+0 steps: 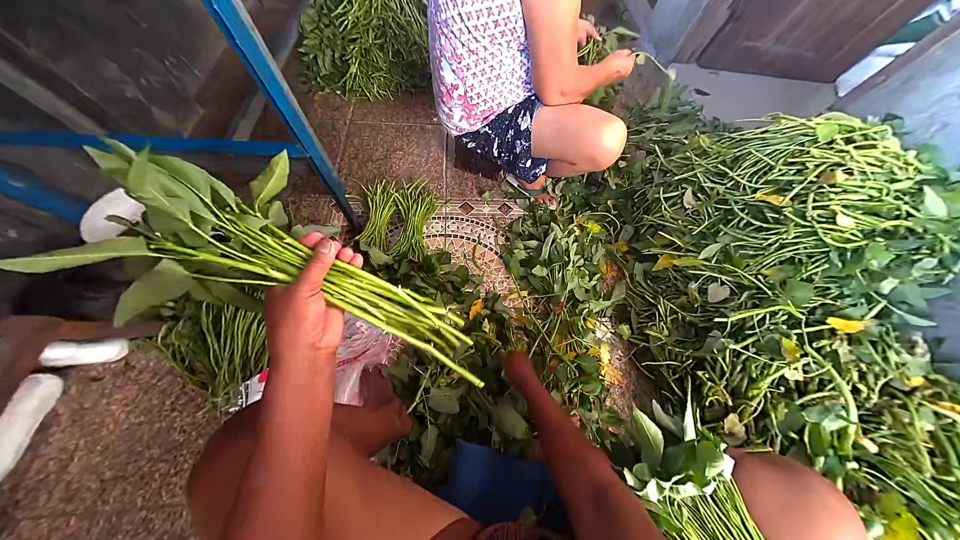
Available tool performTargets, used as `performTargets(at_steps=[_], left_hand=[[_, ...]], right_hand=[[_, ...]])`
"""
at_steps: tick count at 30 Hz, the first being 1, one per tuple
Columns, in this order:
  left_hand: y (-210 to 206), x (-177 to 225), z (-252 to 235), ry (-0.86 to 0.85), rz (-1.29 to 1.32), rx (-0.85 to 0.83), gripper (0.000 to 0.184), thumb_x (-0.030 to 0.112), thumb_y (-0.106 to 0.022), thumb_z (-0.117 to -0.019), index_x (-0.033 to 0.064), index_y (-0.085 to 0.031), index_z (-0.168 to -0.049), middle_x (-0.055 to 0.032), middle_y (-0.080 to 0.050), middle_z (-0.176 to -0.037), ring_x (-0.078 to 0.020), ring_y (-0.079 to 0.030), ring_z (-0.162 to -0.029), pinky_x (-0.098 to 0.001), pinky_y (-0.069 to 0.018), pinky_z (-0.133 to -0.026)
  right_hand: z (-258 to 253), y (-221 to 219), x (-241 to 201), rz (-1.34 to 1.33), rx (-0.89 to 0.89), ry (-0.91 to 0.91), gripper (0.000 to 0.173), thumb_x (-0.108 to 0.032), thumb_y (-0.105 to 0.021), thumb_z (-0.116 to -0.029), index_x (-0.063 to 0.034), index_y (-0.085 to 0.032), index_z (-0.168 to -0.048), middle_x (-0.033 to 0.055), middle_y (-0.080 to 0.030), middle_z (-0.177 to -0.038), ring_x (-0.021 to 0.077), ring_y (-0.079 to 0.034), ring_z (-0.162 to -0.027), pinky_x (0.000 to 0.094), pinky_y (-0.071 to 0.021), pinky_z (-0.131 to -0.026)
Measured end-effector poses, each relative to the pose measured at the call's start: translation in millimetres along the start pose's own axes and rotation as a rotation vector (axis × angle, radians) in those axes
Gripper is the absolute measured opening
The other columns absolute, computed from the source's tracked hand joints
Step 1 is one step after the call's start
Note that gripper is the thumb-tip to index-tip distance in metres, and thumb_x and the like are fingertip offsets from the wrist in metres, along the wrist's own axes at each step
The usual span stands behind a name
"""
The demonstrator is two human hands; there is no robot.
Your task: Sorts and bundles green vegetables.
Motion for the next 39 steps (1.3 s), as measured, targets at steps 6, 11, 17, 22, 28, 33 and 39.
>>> performTargets(at_steps=[6, 11, 17, 22, 28, 33, 39], left_hand=[[-10, -12, -2, 0.125, -0.102, 0.006, 0.013, 0.001, -0.053, -0.1034, 0.0072, -0.06, -0.113, -0.0006, -0.07, -0.085, -0.0134, -0.072, -0.076, -0.0325, -0.0643, -0.076], [-24, -30, -10, 0.248, -0.14, -0.005, 0.011, -0.001, -0.054, -0.1023, 0.0036, -0.06, -0.11, -0.0043, -0.07, -0.082, -0.0159, -0.072, -0.073, -0.0318, -0.0642, -0.073], [-34, -48, -17, 0.285, -0.227, -0.029, 0.011, -0.001, -0.059, -0.1003, 0.0005, -0.06, -0.111, -0.0067, -0.07, -0.084, -0.0171, -0.072, -0.073, -0.0315, -0.0638, -0.071], [-32, -64, -22, 0.307, -0.236, -0.006, 0.012, 0.0, -0.061, -0.0996, -0.0021, -0.06, -0.112, -0.0088, -0.069, -0.083, -0.0175, -0.071, -0.071, -0.0313, -0.0632, -0.069], [-31, -66, -34, 0.286, -0.158, -0.044, 0.016, 0.0, -0.061, -0.1002, -0.0044, -0.058, -0.116, -0.0102, -0.068, -0.085, -0.0177, -0.069, -0.072, -0.0315, -0.0617, -0.071], [-25, -40, -36, 0.191, -0.079, -0.083, 0.021, 0.008, -0.058, -0.1039, -0.0016, -0.059, -0.122, -0.0112, -0.069, -0.098, -0.0177, -0.069, -0.077, -0.0316, -0.0606, -0.073], [-8, -29, -31, 0.164, -0.079, -0.155, 0.031, 0.004, -0.062, -0.1002, 0.0007, -0.057, -0.13, -0.0097, -0.068, -0.095, -0.0192, -0.068, -0.079, -0.0351, -0.0606, -0.076]], right_hand=[[-57, 86, -9, -0.118, 0.289, 0.03, 0.045, -0.015, -0.045, -0.1083, 0.0, -0.046, -0.15, 0.0287, -0.056, -0.142, 0.0412, -0.057, -0.132, 0.0541, -0.0449, -0.111], [-71, 81, 6, 0.202, 0.097, -0.044, 0.086, -0.038, -0.062, -0.1009, -0.0012, -0.015, -0.163, 0.0301, -0.045, -0.153, 0.0441, -0.044, -0.143, 0.0584, -0.0366, -0.117], [-54, 73, -20, 0.144, 0.31, 0.013, 0.044, -0.033, -0.048, -0.1078, -0.0027, -0.062, -0.138, 0.0282, -0.056, -0.143, 0.0453, -0.047, -0.139, 0.0657, -0.0347, -0.113], [13, 92, -81, -0.218, 0.59, 0.403, 0.031, -0.015, -0.058, -0.1041, 0.0025, -0.069, -0.127, 0.0308, -0.063, -0.128, 0.0453, -0.058, -0.125, 0.0544, -0.0426, -0.111], [105, 63, -124, -0.427, 0.555, 0.807, 0.023, -0.007, -0.066, -0.0969, 0.0032, -0.075, -0.115, 0.0226, -0.07, -0.108, 0.0291, -0.066, -0.103, 0.0415, -0.0528, -0.096], [160, 39, -131, -0.385, 0.543, 1.024, 0.02, -0.005, -0.069, -0.0917, 0.0009, -0.078, -0.108, 0.0182, -0.07, -0.097, 0.023, -0.067, -0.094, 0.0362, -0.0551, -0.088], [197, 31, -121, -0.088, 0.571, 1.156, 0.034, -0.008, -0.066, -0.0928, 0.0043, -0.069, -0.124, 0.0189, -0.07, -0.099, 0.028, -0.07, -0.084, 0.0429, -0.0599, -0.078]])
Point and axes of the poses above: each hand's wrist, its own z-axis away from the middle knuckle, its own y-axis out of the back of the hand, x = y × z, the point moved 5 cm from there along -z, towards the middle knuckle
